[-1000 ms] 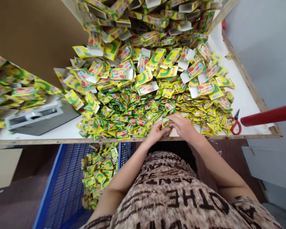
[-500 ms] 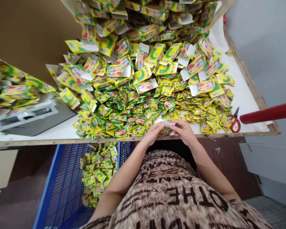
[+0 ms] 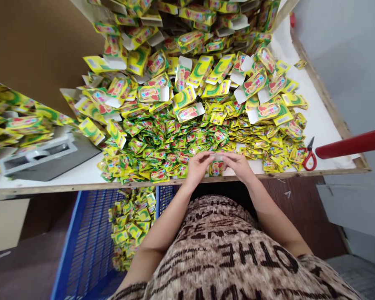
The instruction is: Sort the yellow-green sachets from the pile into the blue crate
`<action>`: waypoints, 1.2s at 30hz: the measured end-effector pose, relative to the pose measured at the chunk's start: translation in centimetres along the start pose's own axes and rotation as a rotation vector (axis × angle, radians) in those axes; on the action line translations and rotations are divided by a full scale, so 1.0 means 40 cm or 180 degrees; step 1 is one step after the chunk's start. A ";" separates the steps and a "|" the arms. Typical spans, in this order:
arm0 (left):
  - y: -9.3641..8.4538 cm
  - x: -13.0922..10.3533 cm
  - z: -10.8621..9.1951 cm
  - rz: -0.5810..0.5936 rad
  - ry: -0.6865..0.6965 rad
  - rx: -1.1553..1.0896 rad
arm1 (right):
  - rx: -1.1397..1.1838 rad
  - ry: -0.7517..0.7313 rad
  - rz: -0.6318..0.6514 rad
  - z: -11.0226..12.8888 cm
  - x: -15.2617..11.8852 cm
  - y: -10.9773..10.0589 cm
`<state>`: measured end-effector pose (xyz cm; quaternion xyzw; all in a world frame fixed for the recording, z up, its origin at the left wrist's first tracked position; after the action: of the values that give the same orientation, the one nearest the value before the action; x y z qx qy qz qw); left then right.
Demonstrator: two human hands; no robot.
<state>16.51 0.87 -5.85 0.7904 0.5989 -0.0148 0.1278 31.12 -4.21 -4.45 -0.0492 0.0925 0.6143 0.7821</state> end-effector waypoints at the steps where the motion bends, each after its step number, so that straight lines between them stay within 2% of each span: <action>1: 0.001 -0.004 -0.015 -0.0031 0.0208 0.0194 | -0.0023 -0.0010 0.0011 0.003 0.001 -0.001; 3: 0.008 -0.011 -0.027 -0.0026 0.0412 0.0409 | -0.0008 0.0012 -0.0062 0.002 0.006 -0.007; 6: 0.011 -0.008 -0.020 -0.0041 0.0435 0.0339 | 0.0135 0.0043 -0.0187 -0.004 0.013 -0.013; 9: 0.017 -0.001 -0.029 0.0072 0.0661 0.0456 | 0.0133 -0.0138 -0.0274 -0.001 0.012 -0.020; 14: 0.032 -0.033 -0.094 0.0449 0.1651 0.0892 | -0.0462 -0.0941 -0.0333 0.022 -0.029 -0.019; 17: 0.042 -0.062 -0.098 0.0657 0.1949 0.1097 | -0.1088 -0.1607 -0.0582 0.044 -0.084 -0.024; 20: 0.056 -0.076 -0.076 0.0778 0.1991 0.1245 | -0.1553 -0.1906 -0.0432 0.058 -0.105 -0.014; 21: 0.058 -0.075 -0.066 0.0779 0.1936 0.1251 | -0.1637 -0.1858 -0.0382 0.060 -0.092 -0.015; 23: 0.046 -0.065 -0.051 0.0598 0.1703 0.1194 | -0.1792 -0.1614 -0.0595 0.069 -0.036 -0.036; 25: -0.001 -0.056 -0.051 0.0158 0.1363 0.0982 | -0.2018 -0.1293 -0.1240 0.084 0.039 -0.074; 27: -0.068 -0.062 -0.062 -0.0164 0.0951 0.0676 | -0.2446 -0.1004 -0.1573 0.090 0.122 -0.077; 28: -0.098 -0.071 -0.065 -0.0123 0.0695 0.0578 | -0.2677 -0.0918 -0.1635 0.091 0.159 -0.071; 29: -0.125 -0.085 -0.065 0.0071 0.0410 0.0572 | -0.2810 -0.0853 -0.1632 0.089 0.190 -0.065; 31: -0.191 -0.137 -0.042 0.0691 -0.0218 0.0859 | -0.2735 -0.0748 -0.1543 0.074 0.230 -0.073; 32: -0.240 -0.174 -0.016 0.0985 -0.0530 0.1118 | -0.2514 -0.0688 -0.1473 0.061 0.238 -0.090; 34: -0.380 -0.249 0.055 0.1213 -0.1041 0.1674 | -0.1897 -0.0585 -0.1341 0.036 0.230 -0.143; 35: -0.464 -0.282 0.096 0.1122 -0.1253 0.1977 | -0.1577 -0.0562 -0.1306 0.027 0.217 -0.175; 36: -0.557 -0.310 0.136 0.0846 -0.1460 0.2356 | -0.1293 -0.0571 -0.1305 0.023 0.200 -0.207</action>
<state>-7.45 -6.43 -13.01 0.8292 0.4029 -0.3860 -0.0333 41.06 1.57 -5.50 -0.1678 -0.1136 0.4514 0.8690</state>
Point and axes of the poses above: each hand's wrist, its own x-axis towards the middle knuckle, its own y-axis out of the palm, z = x × y, the point moved 10 cm from there along x, towards the middle knuckle, and after that the axes turned 3 degrees about -z, right-handed, at the moved point
